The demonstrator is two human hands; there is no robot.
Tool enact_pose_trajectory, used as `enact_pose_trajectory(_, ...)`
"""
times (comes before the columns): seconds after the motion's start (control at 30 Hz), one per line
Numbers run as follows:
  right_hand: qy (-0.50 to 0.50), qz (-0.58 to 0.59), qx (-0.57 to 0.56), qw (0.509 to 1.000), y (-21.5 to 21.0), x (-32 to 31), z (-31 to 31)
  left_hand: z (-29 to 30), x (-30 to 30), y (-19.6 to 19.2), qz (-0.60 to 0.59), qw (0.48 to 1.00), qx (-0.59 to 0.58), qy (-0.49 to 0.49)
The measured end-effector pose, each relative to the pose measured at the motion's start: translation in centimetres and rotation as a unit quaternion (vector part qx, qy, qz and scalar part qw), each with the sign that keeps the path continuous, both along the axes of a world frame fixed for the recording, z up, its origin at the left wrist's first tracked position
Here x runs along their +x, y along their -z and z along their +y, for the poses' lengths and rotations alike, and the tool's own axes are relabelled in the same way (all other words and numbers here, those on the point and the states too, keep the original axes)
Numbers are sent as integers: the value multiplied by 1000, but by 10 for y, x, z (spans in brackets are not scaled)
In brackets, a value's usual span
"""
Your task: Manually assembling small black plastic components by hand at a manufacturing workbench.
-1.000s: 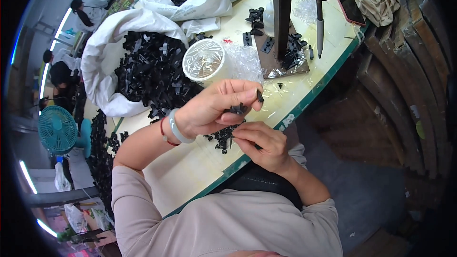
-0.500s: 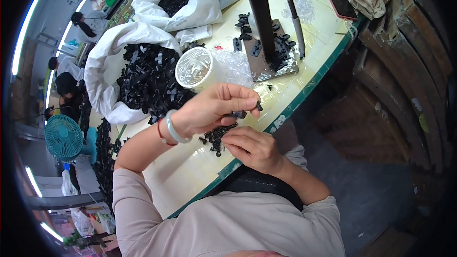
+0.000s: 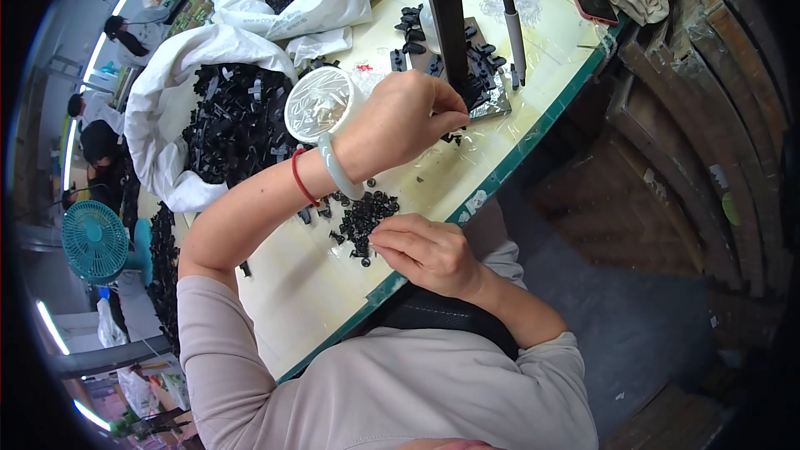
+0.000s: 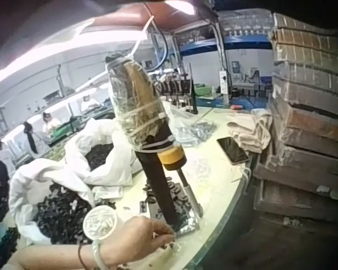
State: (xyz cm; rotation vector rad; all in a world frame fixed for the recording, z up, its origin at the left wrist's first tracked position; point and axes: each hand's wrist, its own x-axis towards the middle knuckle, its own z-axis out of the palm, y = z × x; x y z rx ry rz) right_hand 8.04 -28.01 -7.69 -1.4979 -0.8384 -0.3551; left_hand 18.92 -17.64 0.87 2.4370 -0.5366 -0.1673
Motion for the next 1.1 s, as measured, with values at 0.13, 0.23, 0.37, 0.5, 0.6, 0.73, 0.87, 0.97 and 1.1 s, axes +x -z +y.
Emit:
enact_pose_trajectory(0.13, 3, -21, -5, 1000, 3, 0, 0, -12, 0, 9, -20, 999, -23, 16)
enact_pose_trajectory(0.23, 0, -21, -4, 1000, 3, 0, 0, -18, 2, 14, -46, 998, -19, 38)
enact_pose_trajectory(0.37, -1, -21, -5, 1000, 4, -1, 0, -17, 0, 15, -91, 995, 13, 49)
enact_pose_trajectory(0.5, 18, -15, -21, 1000, 0, -1, -2, 1, -20, -13, -39, 996, -63, 50)
enact_pose_trajectory(0.6, 13, -19, -32, 999, -3, 1, -4, 33, -43, -40, 219, 964, -150, -30)
enact_pose_trajectory(0.73, 5, 7, -49, 999, -5, 1, -2, 82, -87, -43, 397, 847, -313, -166)
enact_pose_trajectory(0.87, 4, 52, -51, 997, -12, 1, 1, 121, -131, -28, 431, 767, -429, -205)
enact_pose_trajectory(0.97, 2, 148, -61, 987, -29, 8, 2, 137, -156, -20, 450, 720, -472, -238)
enact_pose_trajectory(1.1, -8, 122, -67, 990, -56, 33, 18, 152, -175, -5, 435, 702, -508, -245)
